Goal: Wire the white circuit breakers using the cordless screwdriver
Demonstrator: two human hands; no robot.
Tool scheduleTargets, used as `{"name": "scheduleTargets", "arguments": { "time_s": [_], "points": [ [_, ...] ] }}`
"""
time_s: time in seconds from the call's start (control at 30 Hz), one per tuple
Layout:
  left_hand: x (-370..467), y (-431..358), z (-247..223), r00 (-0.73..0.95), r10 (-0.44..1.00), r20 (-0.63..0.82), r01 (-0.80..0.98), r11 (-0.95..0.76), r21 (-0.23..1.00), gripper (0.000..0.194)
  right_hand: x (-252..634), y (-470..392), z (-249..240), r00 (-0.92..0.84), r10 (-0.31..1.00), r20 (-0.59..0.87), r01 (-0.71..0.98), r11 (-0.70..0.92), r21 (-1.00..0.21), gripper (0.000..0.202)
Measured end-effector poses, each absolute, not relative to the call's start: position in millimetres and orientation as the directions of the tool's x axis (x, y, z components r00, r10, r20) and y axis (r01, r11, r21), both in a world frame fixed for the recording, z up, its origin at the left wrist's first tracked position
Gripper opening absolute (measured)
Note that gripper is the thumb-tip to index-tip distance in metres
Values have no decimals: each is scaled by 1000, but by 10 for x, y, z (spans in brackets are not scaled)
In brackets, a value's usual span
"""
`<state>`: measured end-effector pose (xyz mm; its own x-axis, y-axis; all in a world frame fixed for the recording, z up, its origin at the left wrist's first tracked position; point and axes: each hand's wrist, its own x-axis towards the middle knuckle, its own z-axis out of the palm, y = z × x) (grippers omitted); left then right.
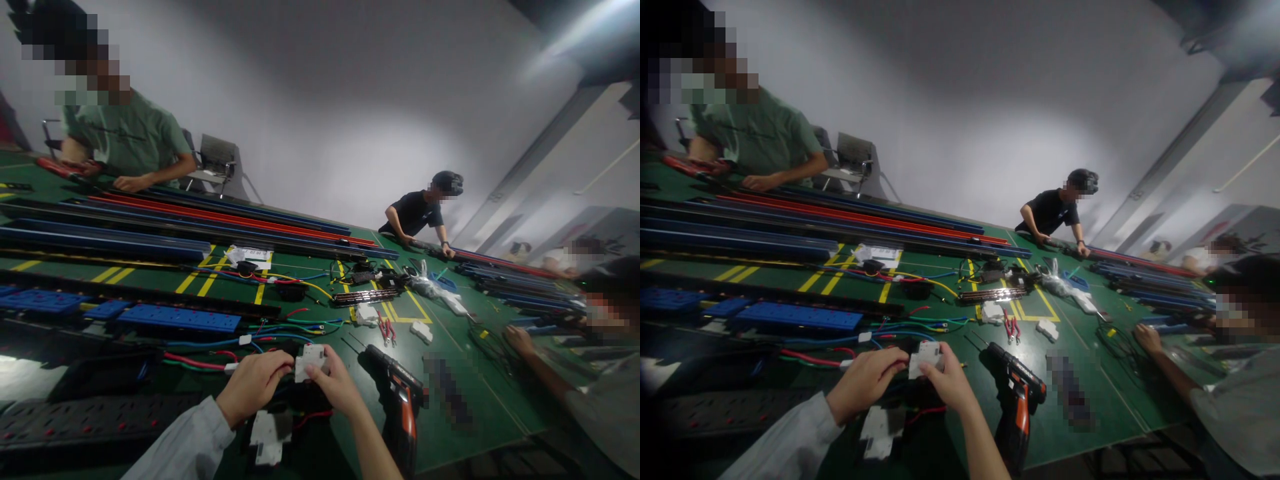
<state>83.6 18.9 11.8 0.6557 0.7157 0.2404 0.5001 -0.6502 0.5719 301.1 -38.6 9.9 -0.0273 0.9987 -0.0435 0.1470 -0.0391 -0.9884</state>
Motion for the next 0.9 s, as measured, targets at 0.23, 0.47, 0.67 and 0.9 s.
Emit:
{"name": "scheduleTargets", "arguments": {
  "time_s": [0.23, 0.47, 0.67, 0.9],
  "points": [
    [838, 189, 94, 668, 706, 235, 486, -653, 581, 32, 2978, -453, 141, -17, 998, 62, 279, 64, -958, 27],
    [844, 153, 79, 690, 692, 212, 487, -661, 571, 38, 2971, -496, 186, -69, 991, 113, 334, 130, -934, 25],
    [891, 161, 168, 695, 688, 208, 494, -668, 557, 24, 3160, -679, 396, -113, 992, 57, 439, 101, -893, 55],
    [898, 142, 196, 702, 681, 208, 505, -682, 529, 23, 4375, -1299, 185, 689, 687, 234, 650, -441, -619, 40]
  ]
}}
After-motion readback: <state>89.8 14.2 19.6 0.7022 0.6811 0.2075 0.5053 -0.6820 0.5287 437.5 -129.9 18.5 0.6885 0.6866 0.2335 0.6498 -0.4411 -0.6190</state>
